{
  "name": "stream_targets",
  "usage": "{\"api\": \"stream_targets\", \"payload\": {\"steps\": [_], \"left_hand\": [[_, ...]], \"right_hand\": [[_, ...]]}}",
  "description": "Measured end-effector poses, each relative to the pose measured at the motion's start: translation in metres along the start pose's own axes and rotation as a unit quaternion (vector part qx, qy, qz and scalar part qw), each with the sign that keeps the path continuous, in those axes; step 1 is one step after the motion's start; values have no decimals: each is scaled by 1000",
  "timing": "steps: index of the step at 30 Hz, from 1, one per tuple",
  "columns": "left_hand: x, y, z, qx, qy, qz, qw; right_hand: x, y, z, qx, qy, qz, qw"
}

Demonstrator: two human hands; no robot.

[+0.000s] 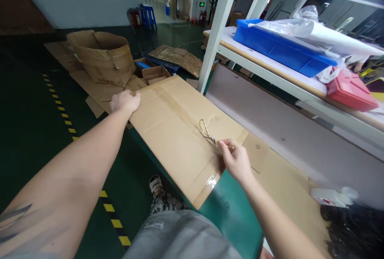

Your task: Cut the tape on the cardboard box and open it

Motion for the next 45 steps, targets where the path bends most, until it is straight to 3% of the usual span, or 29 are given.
{"api": "stream_targets", "payload": {"steps": [10, 18, 23, 30, 45], "left_hand": [[-4, 3, -3, -13, -16, 8, 1000], [-7, 4, -7, -20, -26, 11, 999], [-6, 2, -6, -21, -25, 7, 999], [-4, 2, -5, -16, -15, 11, 1000], [-4, 3, -3, -18, -1, 5, 1000]], "right_hand": [[-38, 22, -21, 28, -25, 19, 999], [-49, 33, -21, -1, -54, -2, 999], [-36, 22, -6, -55, -80, -33, 995], [-7, 2, 0, -49, -58, -7, 997], [-14, 0, -7, -26, -53, 0, 998]]}}
Point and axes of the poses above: each hand's wrist, its own y-axis away from the middle knuckle, its own x-axis out of the palm, z = x × y, the point moved 9 cm from there along -y, towards the middle knuckle, and after that the axes turned 5 degrees about -z, right-handed, at the moved point
